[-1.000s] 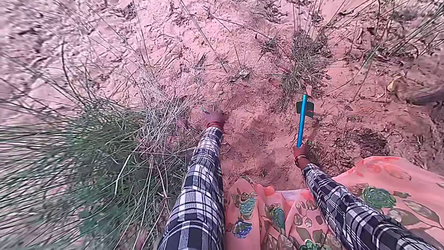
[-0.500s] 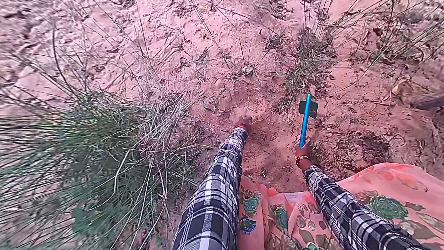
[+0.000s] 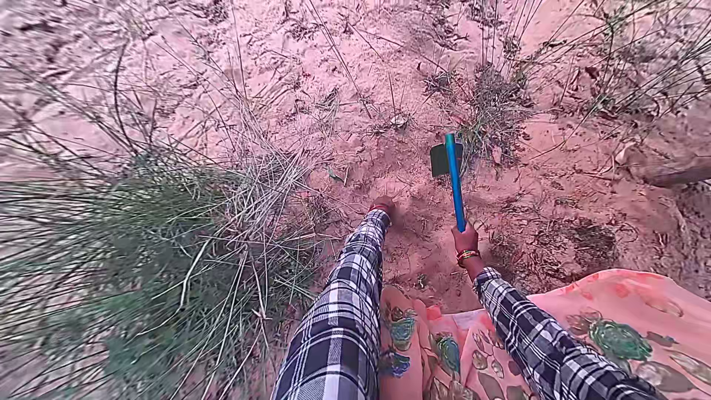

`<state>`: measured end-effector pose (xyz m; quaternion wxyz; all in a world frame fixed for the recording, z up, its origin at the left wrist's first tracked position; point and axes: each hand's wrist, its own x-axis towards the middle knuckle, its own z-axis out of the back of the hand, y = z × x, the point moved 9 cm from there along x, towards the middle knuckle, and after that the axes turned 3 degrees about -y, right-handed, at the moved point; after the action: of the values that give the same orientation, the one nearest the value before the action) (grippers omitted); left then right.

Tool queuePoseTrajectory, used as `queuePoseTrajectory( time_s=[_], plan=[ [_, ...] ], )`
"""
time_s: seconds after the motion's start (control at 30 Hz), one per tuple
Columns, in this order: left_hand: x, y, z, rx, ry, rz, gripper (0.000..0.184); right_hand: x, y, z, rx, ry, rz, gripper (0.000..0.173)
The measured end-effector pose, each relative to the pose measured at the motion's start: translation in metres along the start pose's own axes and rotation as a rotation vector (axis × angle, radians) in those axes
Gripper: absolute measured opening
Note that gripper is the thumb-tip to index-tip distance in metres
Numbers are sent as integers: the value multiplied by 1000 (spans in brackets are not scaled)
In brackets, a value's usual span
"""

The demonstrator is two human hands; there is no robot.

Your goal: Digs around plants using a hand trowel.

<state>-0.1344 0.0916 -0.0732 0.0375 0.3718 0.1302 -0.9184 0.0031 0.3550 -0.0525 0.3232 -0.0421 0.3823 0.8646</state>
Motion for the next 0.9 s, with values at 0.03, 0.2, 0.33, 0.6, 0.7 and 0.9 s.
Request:
queuePoseTrajectory(
  time_s=[0.03, 0.2, 0.33, 0.6, 0.7, 0.9],
  plan=[
    [3, 4, -1, -9, -7, 2, 37, -5, 9, -9, 16, 28, 23, 45],
    [3, 10, -11, -61, -33, 1, 38, -33, 104, -15, 291, 53, 150, 30],
    [-4, 11, -9, -54, -14, 14, 38, -62, 199, 16, 715, 51, 350, 17],
    [-6, 17, -7, -40, -13, 56, 36, -76, 97, -92, 322, 392, -52, 26],
    [-6, 26, 2, -3, -33, 81, 39, -87, 51, -119, 100, 594, -168, 35],
    [-21, 37, 25, 74, -52, 49, 40, -74, 98, -80, 152, 415, -20, 30]
  ],
)
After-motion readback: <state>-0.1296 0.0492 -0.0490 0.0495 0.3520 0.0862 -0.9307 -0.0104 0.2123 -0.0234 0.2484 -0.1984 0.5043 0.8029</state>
